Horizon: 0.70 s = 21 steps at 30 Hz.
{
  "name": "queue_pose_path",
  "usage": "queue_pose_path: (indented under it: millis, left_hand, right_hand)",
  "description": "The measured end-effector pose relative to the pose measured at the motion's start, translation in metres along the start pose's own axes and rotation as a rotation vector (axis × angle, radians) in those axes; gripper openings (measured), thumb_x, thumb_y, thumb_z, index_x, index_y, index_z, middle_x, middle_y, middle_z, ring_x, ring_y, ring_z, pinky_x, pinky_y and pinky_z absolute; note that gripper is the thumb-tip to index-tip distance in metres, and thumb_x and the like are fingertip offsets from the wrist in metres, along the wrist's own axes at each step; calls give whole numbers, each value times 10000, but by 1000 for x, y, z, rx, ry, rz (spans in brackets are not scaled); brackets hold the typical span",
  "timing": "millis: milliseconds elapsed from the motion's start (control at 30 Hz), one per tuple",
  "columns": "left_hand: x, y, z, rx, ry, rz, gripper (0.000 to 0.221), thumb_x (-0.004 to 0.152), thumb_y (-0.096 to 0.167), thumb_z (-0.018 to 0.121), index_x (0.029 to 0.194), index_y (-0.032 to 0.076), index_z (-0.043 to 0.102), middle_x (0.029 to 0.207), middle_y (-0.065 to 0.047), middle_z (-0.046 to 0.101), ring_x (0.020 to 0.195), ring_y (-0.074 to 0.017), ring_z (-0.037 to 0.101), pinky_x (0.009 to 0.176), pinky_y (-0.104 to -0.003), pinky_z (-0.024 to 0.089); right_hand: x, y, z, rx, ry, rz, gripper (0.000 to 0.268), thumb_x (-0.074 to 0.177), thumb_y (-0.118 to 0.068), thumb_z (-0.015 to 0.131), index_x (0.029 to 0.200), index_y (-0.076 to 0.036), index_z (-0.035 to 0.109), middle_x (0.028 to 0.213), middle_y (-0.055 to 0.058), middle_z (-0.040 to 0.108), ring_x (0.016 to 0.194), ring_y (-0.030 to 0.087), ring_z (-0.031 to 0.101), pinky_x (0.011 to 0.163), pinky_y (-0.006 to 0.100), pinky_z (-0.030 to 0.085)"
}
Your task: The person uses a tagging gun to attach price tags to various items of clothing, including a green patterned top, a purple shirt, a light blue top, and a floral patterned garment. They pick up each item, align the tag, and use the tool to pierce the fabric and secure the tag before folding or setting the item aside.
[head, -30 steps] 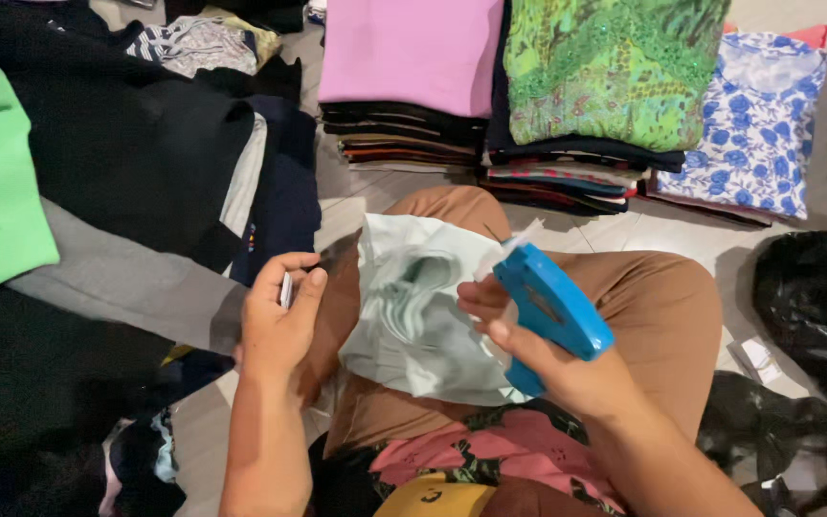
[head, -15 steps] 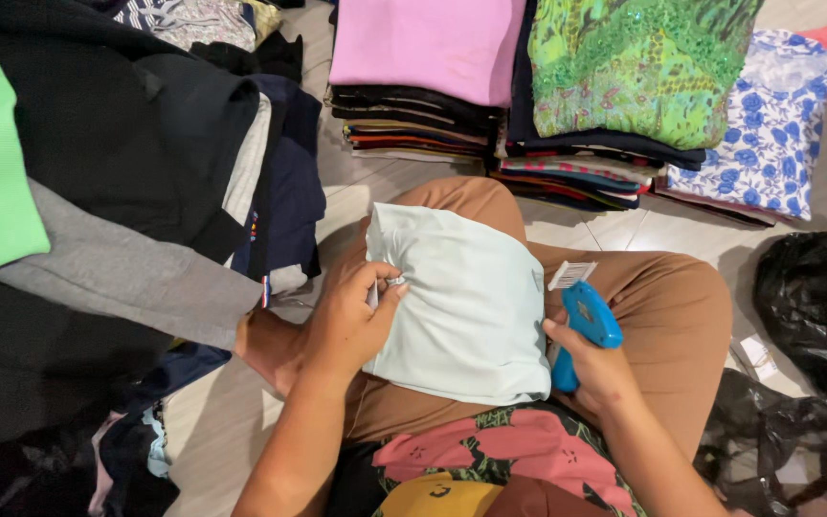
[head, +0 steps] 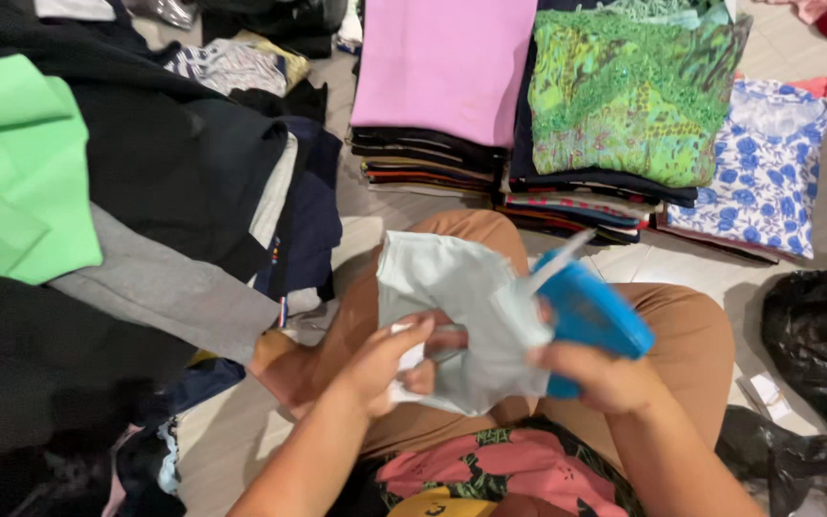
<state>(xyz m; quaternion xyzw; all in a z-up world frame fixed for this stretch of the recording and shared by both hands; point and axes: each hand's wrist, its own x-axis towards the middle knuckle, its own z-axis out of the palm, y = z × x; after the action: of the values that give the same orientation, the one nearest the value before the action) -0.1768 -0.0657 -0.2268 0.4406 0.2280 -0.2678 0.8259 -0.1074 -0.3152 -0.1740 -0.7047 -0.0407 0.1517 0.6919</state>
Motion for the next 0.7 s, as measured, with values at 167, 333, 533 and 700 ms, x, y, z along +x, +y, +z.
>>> queue_pose_path:
  millis: [167, 333, 533, 700]
  left_hand:
    - [44, -18, -26, -421, 187, -46, 52, 958, 152, 568, 927, 116, 546, 631, -37, 498, 427, -164, 485, 376, -279, 391]
    - [32, -8, -55, -299, 315, -1, 218, 960, 323, 590, 879, 121, 587, 618, -37, 534, 422, -180, 511, 358, -298, 391]
    - [30, 7, -85, -127, 464, 25, 426, 963, 529, 616, 821, 127, 635, 602, -37, 578, 415, -199, 541, 335, -321, 390]
    - [10, -42, -93, 262, 524, 104, 487, 862, 447, 700, 1197, 93, 693, 897, -55, 704, 525, -117, 547, 470, -242, 345]
  right_hand:
    - [-19, -95, 50, -610, -775, -315, 439, 708, -347, 769, 1076, -149, 635, 1024, 106, 746, 932, 271, 732, 782, 358, 526]
    - [-37, -57, 75, -1010, -721, -682, 302, 773, -199, 708, 1013, -83, 566, 887, 120, 640, 796, 369, 620, 741, 469, 463]
    - [-47, 9, 36, -666, -736, -332, 201, 832, -212, 735, 992, -148, 632, 931, 63, 676, 863, 264, 655, 772, 381, 497]
    - [-27, 71, 7, -695, 148, 128, 382, 727, -404, 868, 955, -167, 674, 863, 17, 768, 762, 218, 743, 704, 375, 548]
